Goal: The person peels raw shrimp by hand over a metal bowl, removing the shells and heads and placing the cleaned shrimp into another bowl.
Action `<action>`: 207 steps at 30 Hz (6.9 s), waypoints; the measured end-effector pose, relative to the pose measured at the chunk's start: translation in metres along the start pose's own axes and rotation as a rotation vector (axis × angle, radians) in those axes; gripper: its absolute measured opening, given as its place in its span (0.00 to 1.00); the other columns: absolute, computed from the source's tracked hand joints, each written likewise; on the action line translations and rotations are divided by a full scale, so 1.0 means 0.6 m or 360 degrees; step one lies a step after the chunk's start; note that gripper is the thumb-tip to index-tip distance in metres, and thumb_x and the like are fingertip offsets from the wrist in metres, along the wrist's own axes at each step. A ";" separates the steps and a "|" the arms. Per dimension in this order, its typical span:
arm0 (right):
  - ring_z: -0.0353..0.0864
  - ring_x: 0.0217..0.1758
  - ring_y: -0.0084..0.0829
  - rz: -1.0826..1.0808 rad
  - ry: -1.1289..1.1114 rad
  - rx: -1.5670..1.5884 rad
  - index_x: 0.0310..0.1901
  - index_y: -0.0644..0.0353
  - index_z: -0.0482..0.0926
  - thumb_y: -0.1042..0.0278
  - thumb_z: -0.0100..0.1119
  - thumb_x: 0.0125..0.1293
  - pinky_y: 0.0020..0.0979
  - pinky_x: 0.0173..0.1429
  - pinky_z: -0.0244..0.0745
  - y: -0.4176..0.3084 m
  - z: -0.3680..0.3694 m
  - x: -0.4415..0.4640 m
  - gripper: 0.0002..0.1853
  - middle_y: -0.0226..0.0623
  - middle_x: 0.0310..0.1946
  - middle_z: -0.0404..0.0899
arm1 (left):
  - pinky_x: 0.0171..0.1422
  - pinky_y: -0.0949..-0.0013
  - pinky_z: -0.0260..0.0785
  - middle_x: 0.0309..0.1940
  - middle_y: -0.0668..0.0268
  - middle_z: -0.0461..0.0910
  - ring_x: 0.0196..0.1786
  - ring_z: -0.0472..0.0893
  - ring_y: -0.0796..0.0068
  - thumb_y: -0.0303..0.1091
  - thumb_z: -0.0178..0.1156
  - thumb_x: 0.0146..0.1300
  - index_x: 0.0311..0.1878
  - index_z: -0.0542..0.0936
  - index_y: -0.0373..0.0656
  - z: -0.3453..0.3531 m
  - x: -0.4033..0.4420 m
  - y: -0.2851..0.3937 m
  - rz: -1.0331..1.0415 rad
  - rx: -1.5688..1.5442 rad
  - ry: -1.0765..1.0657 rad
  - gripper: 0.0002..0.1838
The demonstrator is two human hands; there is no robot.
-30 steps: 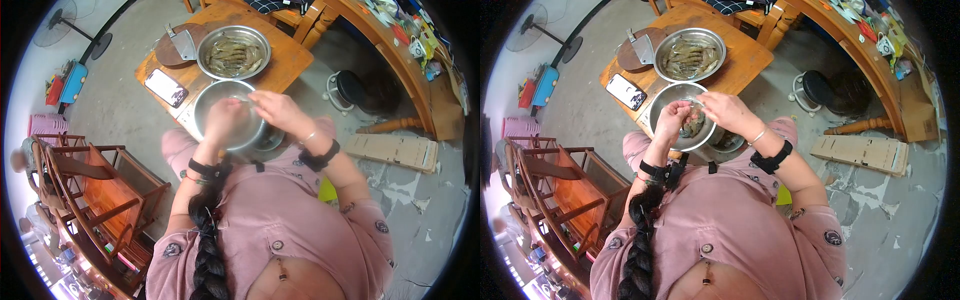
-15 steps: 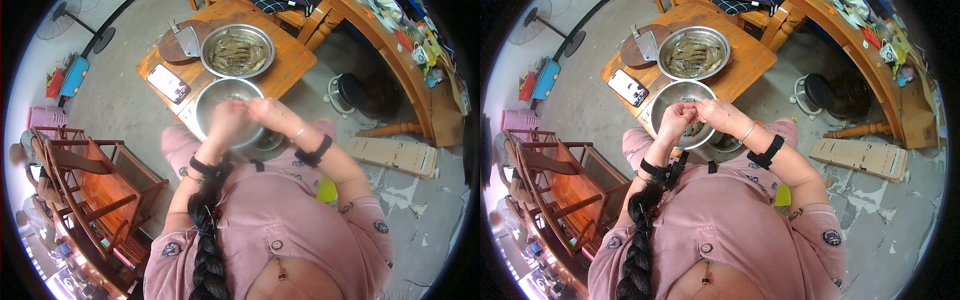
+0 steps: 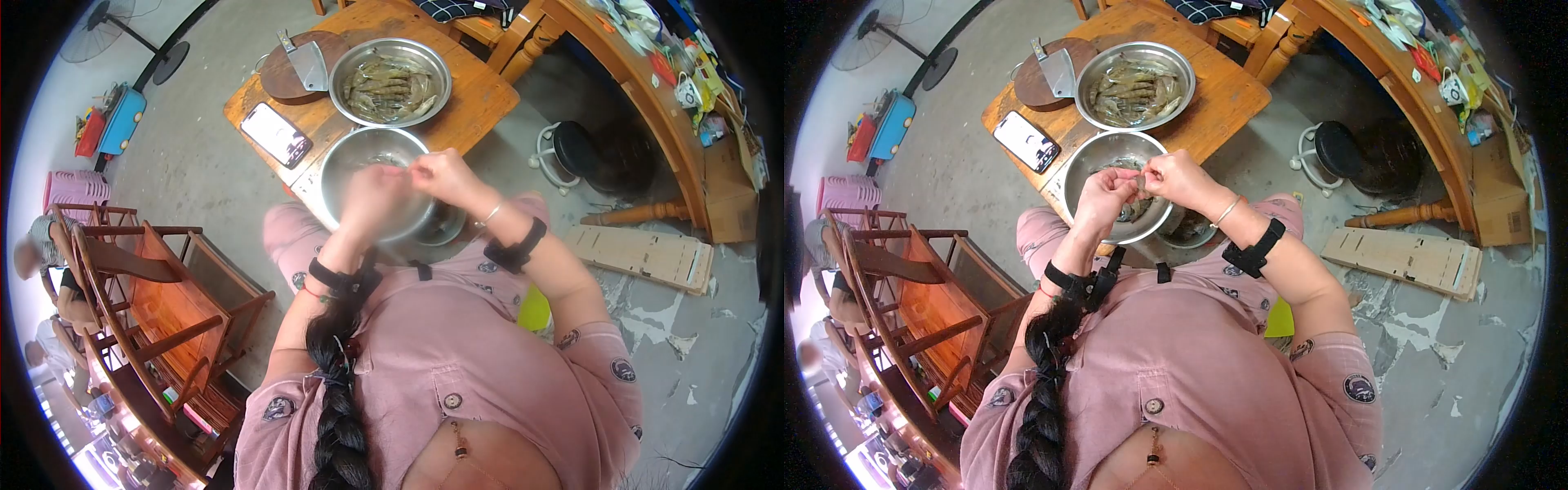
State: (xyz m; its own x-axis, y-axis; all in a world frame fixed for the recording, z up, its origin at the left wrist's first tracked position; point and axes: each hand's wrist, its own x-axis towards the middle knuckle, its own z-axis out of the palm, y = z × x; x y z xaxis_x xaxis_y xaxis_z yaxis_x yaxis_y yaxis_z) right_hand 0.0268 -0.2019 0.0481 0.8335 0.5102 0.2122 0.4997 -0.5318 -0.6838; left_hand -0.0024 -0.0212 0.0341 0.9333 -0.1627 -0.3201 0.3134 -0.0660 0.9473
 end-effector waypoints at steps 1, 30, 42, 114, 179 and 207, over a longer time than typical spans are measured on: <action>0.85 0.32 0.41 0.0083 -0.0024 0.0033 0.35 0.65 0.83 0.72 0.63 0.55 0.33 0.38 0.79 0.000 -0.002 0.000 0.07 0.47 0.30 0.82 | 0.35 0.80 0.69 0.30 0.64 0.83 0.30 0.78 0.81 0.20 0.56 0.66 0.49 0.76 0.28 -0.002 0.002 0.000 0.0001 0.0000 0.0002 0.10; 0.83 0.32 0.48 -0.0204 0.0029 -0.0067 0.42 0.65 0.83 0.75 0.60 0.58 0.40 0.38 0.79 -0.014 -0.003 0.010 0.10 0.50 0.29 0.81 | 0.36 0.77 0.72 0.31 0.60 0.83 0.31 0.81 0.76 0.19 0.60 0.63 0.47 0.75 0.27 0.000 -0.007 0.014 0.0058 -0.0229 0.0197 0.10; 0.81 0.35 0.51 -0.0361 -0.0021 -0.0202 0.33 0.66 0.76 0.70 0.56 0.63 0.45 0.38 0.76 -0.020 0.006 0.010 0.07 0.52 0.27 0.78 | 0.37 0.78 0.73 0.30 0.60 0.83 0.31 0.81 0.77 0.20 0.60 0.63 0.46 0.75 0.26 -0.004 0.010 -0.006 0.0078 -0.0191 0.0211 0.10; 0.88 0.31 0.29 -0.0035 -0.0384 0.0412 0.43 0.73 0.79 0.76 0.52 0.68 0.29 0.37 0.83 -0.029 -0.016 -0.026 0.09 0.44 0.28 0.85 | 0.38 0.80 0.69 0.31 0.69 0.80 0.32 0.77 0.83 0.23 0.63 0.63 0.43 0.79 0.31 0.004 -0.047 -0.021 0.0145 -0.0265 0.0130 0.07; 0.71 0.28 0.14 0.0647 -0.0036 0.1147 0.39 0.63 0.77 0.70 0.48 0.74 0.21 0.33 0.70 -0.015 0.039 -0.040 0.09 0.24 0.27 0.73 | 0.42 0.67 0.75 0.34 0.56 0.82 0.36 0.83 0.63 0.22 0.64 0.57 0.42 0.80 0.36 0.043 -0.026 -0.040 0.1210 0.0894 0.0845 0.08; 0.72 0.21 0.20 0.0499 -0.0017 0.1239 0.33 0.64 0.74 0.63 0.43 0.73 0.25 0.27 0.68 -0.005 0.039 -0.047 0.15 0.30 0.20 0.72 | 0.35 0.68 0.72 0.28 0.53 0.82 0.28 0.81 0.67 0.28 0.63 0.61 0.45 0.82 0.32 0.042 -0.038 -0.033 0.1125 0.1024 0.0810 0.11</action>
State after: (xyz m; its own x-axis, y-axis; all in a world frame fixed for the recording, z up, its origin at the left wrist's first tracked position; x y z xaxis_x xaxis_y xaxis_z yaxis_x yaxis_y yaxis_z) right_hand -0.0039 -0.1991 0.0276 0.9023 0.4252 -0.0718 -0.0636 -0.0334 -0.9974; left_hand -0.0344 -0.0408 0.0224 0.8764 0.0510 0.4788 -0.3366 -0.6463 0.6849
